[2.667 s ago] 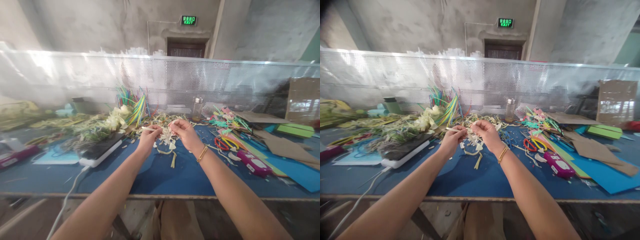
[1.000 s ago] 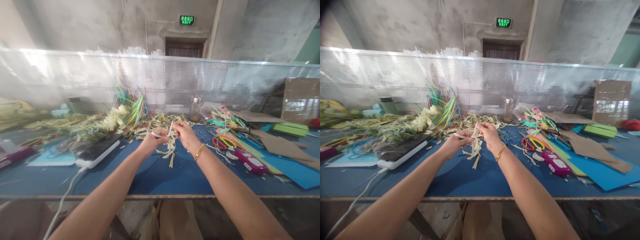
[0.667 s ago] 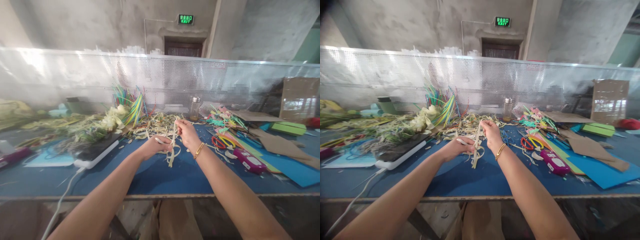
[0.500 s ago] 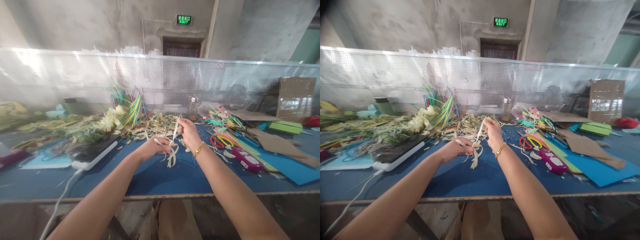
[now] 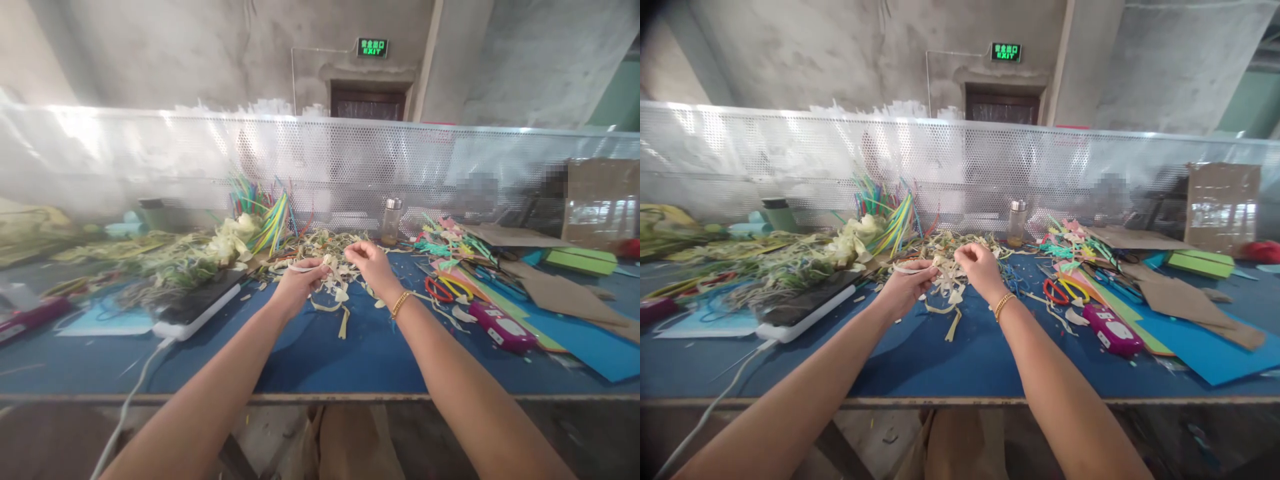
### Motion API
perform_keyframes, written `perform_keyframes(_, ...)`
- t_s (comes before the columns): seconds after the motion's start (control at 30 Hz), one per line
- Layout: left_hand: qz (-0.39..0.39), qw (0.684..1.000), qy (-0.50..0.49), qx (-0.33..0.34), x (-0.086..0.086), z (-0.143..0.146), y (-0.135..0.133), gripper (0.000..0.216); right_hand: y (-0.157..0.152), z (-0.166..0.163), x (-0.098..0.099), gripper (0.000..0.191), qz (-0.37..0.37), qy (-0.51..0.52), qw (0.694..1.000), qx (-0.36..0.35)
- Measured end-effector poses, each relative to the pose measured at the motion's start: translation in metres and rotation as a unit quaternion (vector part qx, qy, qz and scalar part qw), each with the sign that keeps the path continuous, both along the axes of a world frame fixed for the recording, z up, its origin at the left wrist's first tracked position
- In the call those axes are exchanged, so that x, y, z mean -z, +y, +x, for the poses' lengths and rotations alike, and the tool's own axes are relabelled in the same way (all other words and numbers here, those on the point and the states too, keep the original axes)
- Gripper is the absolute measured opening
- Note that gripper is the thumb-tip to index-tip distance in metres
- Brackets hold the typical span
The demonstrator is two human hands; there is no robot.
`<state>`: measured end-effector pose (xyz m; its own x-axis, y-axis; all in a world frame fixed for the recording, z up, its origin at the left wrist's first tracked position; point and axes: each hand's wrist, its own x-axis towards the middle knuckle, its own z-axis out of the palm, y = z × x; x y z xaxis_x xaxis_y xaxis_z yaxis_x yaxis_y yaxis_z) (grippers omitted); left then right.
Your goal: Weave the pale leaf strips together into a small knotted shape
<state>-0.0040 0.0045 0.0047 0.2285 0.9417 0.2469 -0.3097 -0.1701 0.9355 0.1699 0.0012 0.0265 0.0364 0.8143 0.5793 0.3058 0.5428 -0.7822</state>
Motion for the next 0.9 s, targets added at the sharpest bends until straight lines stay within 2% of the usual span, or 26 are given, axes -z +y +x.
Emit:
perform_keyframes(0.1,-0.002,1.0,-0.007,0.001,-0.001,0.0,0.0,0.032,-0.007,-0.002,-0.002,0.012,0.106,-0.156,0.982,0.02)
perform_keyframes(0.2,-0.005,1.0,-0.002,0.014,0.0,0.0,-0.002,0.032,-0.008,-0.003,-0.002,0.007,0.14,-0.234,0.959,0.072)
perform_keyframes(0.47,-0.022,0.999,-0.002,0.03,0.0,0.001,-0.004,0.026,-0.006,-0.001,0.0,0.008,0.17,-0.306,0.927,0.134)
perform_keyframes(0.6,-0.025,0.999,-0.009,0.035,-0.002,0.002,-0.007,0.029,-0.011,-0.001,-0.003,0.006,0.184,-0.281,0.929,0.154)
perform_keyframes(0.67,-0.026,0.999,-0.019,0.023,-0.002,0.002,-0.007,0.029,-0.017,-0.004,-0.006,0.016,0.209,-0.268,0.929,0.15)
perform_keyframes(0.77,-0.009,0.999,-0.039,-0.02,-0.001,0.001,-0.004,0.03,-0.027,-0.014,-0.008,0.026,0.253,-0.325,0.906,0.098)
perform_keyframes(0.9,0.004,0.998,-0.031,-0.052,0.002,-0.001,0.0,0.033,-0.034,-0.03,-0.003,0.014,0.271,-0.38,0.883,0.043)
